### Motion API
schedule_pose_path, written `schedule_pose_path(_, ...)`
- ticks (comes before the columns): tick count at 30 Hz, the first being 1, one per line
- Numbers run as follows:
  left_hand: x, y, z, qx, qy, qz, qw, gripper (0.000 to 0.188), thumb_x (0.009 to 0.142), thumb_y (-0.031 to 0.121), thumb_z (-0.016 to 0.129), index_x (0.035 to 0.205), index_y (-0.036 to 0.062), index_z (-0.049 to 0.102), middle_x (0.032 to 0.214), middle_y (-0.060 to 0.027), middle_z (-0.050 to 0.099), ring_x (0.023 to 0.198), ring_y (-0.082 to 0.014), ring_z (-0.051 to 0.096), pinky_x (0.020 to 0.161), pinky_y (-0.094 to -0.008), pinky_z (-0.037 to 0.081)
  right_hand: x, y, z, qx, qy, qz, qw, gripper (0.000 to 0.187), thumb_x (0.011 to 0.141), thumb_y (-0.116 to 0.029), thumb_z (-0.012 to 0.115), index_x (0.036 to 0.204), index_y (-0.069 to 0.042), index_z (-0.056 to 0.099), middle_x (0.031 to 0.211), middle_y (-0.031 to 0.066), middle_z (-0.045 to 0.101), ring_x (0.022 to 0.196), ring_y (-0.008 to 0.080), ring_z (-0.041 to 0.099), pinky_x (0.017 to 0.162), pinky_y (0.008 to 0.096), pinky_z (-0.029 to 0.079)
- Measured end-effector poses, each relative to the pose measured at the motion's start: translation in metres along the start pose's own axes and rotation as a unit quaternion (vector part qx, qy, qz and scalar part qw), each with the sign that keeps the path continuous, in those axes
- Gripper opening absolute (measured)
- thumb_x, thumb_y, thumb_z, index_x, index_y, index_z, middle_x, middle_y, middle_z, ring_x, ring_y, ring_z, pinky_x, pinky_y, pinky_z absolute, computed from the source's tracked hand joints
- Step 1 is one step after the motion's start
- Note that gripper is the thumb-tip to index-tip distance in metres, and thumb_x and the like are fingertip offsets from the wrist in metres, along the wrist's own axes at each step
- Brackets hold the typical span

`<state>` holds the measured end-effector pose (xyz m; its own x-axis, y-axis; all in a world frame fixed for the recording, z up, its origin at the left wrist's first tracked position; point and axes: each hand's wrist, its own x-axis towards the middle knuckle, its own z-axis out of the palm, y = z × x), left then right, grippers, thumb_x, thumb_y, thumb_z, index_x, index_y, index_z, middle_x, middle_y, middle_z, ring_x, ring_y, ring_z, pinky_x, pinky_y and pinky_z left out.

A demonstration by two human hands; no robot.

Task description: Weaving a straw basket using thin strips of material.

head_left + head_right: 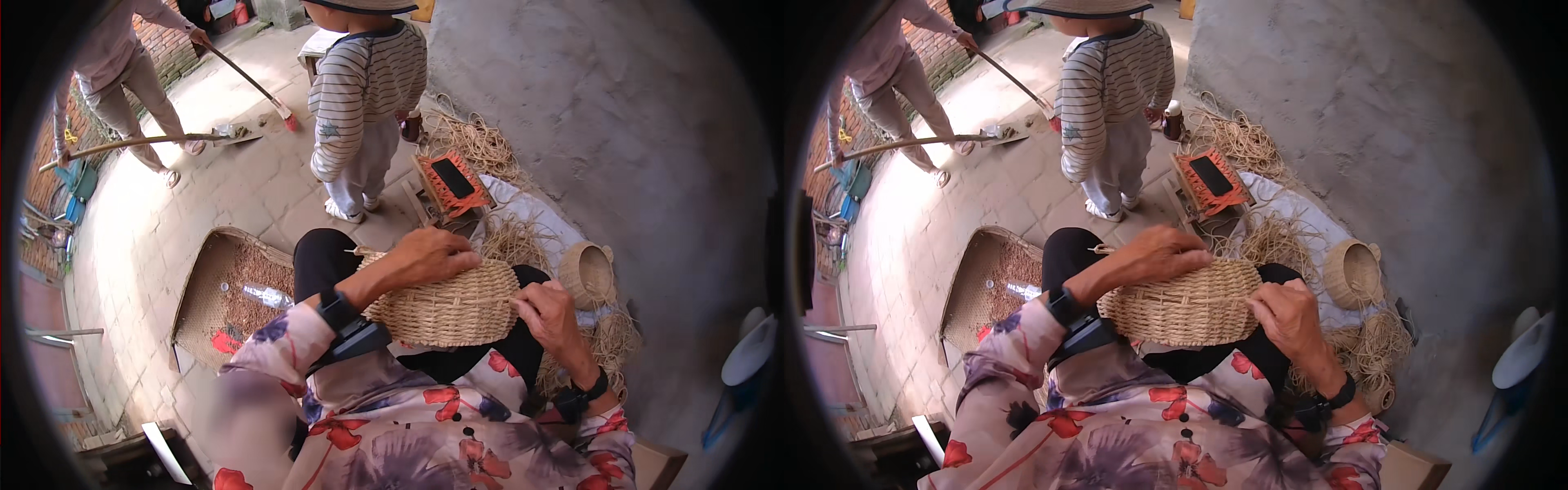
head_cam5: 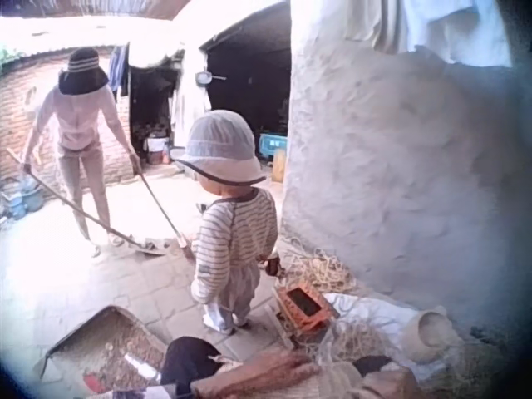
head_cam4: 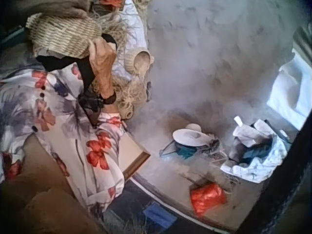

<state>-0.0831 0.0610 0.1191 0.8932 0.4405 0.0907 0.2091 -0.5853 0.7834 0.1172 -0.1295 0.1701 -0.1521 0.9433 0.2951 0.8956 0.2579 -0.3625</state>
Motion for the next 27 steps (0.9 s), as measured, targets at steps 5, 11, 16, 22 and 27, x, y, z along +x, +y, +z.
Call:
schedule_pose_path(5, 0.018, -0.002, 0.005, -0.065, -0.043, -0.096, 0.992, 0.049, 0.094, 0.049, 0.062, 0.108, 0.0031, 0.073, 0.09, -0.0181, 0.073, 0.089, -0.0322, 0.07, 0.081, -0.0426, 0.052, -0.022, 0.016, -0.011, -0.165, 0.139, 0.034, 0.976, 0.025, 0.081, -0.008, 0.075, 0.104, -0.003, 0.066, 0.1, 0.0144, 0.063, 0.072, 0.0294, 0.062, 0.078, 0.0384, 0.047)
schedule_pose_path(11, 0.002, 0.003, 0.008, -0.541, 0.221, -0.192, 0.789, 0.036, 0.098, 0.036, 0.065, 0.11, 0.0024, 0.07, 0.099, -0.0051, 0.072, 0.091, -0.0185, 0.068, 0.08, -0.0368, 0.053, -0.037, 0.032, 0.002, 0.18, 0.097, 0.247, 0.947, 0.027, 0.097, -0.02, 0.061, 0.112, 0.003, 0.064, 0.1, 0.0165, 0.064, 0.089, 0.0248, 0.064, 0.08, 0.036, 0.049)
schedule_pose_path(16, -0.03, 0.031, 0.065, -0.718, 0.074, -0.086, 0.686, 0.048, 0.096, 0.021, 0.068, 0.135, -0.0005, 0.052, 0.134, -0.0126, 0.06, 0.125, -0.0231, 0.057, 0.107, -0.0411, 0.046, 0.002, 0.055, 0.029, 0.271, 0.164, 0.224, 0.922, 0.041, 0.107, -0.033, 0.043, 0.118, 0.002, 0.06, 0.11, 0.0125, 0.065, 0.105, 0.02, 0.059, 0.095, 0.032, 0.044)
schedule_pose_path(22, -0.054, 0.013, 0.109, -0.83, -0.01, -0.158, 0.535, 0.049, 0.096, 0.001, 0.06, 0.143, 0.004, 0.046, 0.144, -0.0121, 0.052, 0.137, -0.0278, 0.047, 0.12, -0.0526, 0.035, 0.056, 0.05, 0.064, 0.237, 0.065, 0.195, 0.949, 0.045, 0.106, -0.038, 0.043, 0.098, 0.002, 0.059, 0.09, 0.0125, 0.061, 0.086, 0.0195, 0.059, 0.08, 0.0344, 0.045)
schedule_pose_path(27, -0.076, 0.012, 0.125, -0.863, 0.043, -0.123, 0.488, 0.055, 0.094, -0.002, 0.063, 0.145, 0.0048, 0.044, 0.148, -0.0108, 0.048, 0.142, -0.0269, 0.04, 0.122, -0.0525, 0.03, 0.074, 0.04, 0.076, 0.312, 0.062, 0.157, 0.935, 0.044, 0.104, -0.038, 0.046, 0.094, 0.002, 0.062, 0.083, 0.0193, 0.062, 0.079, 0.0318, 0.063, 0.075, 0.0394, 0.046)
